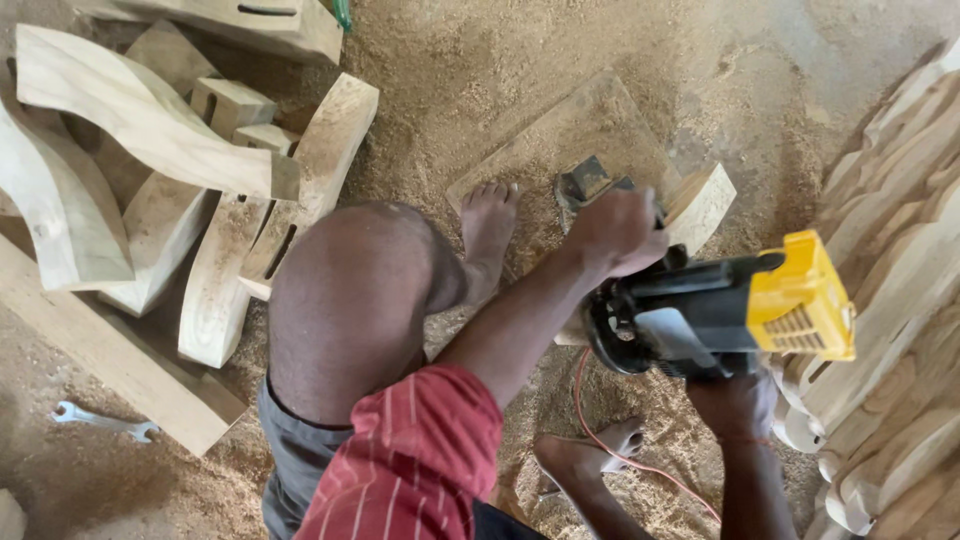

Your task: The person sits on the workshop floor and uses a handheld router to shape and smooth the edges of curved wooden chair components, holding each piece steady with one hand while guiding the router with the other, then sets the finished piece aside and picks up the next piece.

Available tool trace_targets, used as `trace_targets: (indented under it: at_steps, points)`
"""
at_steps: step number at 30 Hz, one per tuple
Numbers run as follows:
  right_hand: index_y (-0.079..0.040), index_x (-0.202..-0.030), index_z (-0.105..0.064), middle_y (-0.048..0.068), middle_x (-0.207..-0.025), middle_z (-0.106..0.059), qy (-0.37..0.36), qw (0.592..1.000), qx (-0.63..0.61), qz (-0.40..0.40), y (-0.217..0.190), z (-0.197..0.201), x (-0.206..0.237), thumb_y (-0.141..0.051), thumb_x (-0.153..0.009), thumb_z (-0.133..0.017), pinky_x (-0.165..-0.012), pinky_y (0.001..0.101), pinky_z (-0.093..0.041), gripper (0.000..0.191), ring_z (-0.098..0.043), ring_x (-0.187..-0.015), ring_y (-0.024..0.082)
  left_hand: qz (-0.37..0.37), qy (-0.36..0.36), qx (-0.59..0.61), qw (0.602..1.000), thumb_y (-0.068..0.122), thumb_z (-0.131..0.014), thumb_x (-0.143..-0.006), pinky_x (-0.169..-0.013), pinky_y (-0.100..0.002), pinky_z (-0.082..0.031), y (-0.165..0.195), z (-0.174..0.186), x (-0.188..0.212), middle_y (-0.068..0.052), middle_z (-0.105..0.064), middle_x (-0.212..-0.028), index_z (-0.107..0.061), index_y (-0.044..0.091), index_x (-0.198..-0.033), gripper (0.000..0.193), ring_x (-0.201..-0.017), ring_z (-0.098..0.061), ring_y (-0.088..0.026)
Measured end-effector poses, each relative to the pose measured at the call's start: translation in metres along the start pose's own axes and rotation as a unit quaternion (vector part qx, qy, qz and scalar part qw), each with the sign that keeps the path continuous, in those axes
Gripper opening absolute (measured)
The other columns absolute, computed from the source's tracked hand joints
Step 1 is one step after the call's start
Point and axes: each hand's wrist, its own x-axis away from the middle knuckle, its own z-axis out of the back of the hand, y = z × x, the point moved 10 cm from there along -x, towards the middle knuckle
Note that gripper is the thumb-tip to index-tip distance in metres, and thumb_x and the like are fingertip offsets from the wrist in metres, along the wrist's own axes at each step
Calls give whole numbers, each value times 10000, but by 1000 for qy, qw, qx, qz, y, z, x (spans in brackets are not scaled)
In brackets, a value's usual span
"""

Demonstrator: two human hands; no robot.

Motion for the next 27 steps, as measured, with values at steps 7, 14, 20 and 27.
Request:
trace_targets:
  at_steps: [7, 14, 20, 27]
  points:
    - [-78, -972, -702, 147, -851, -736, 11, 999, -4, -38, 0, -23, 26, -206, -745, -746, -647, 465, -578, 264, -695, -730, 356, -29, 47, -39, 998, 213, -763, -738, -773, -500, -570, -19, 12, 34, -217, -715, -956, -578, 9, -1310, 635, -884, -702, -357]
    - [-166, -1087, -713, 75, -996, -758, -101, 992, 36, -71, -6, 10, -1, -194, -809, -693, -690, 426, -617, 280, -743, -843, 284, 63, -31, -31, 997, 209, -630, -859, -823, -492, -593, -3, 3, 18, -212, -760, -1008, -544, 37, -1423, 596, -915, -752, -366]
    - [-147, -1119, -708, 138, -1022, -767, -82, 996, -29, -26, -7, 15, -24, -303, -831, -747, -744, 469, -595, 330, -731, -857, 349, -25, 47, -86, 995, 274, -699, -838, -821, -508, -575, 8, 2, -22, -244, -723, -1001, -690, -17, -1177, 447, -938, -714, -396]
    - [-115, -1136, -695, 187, -1000, -754, -91, 996, 10, -23, 16, 10, -38, -285, -769, -762, -744, 495, -585, 411, -716, -894, 417, 87, -37, -9, 995, 110, -644, -832, -550, -362, -504, 14, -10, -38, -100, -651, -748, -693, 38, -804, 92, -585, -568, -195]
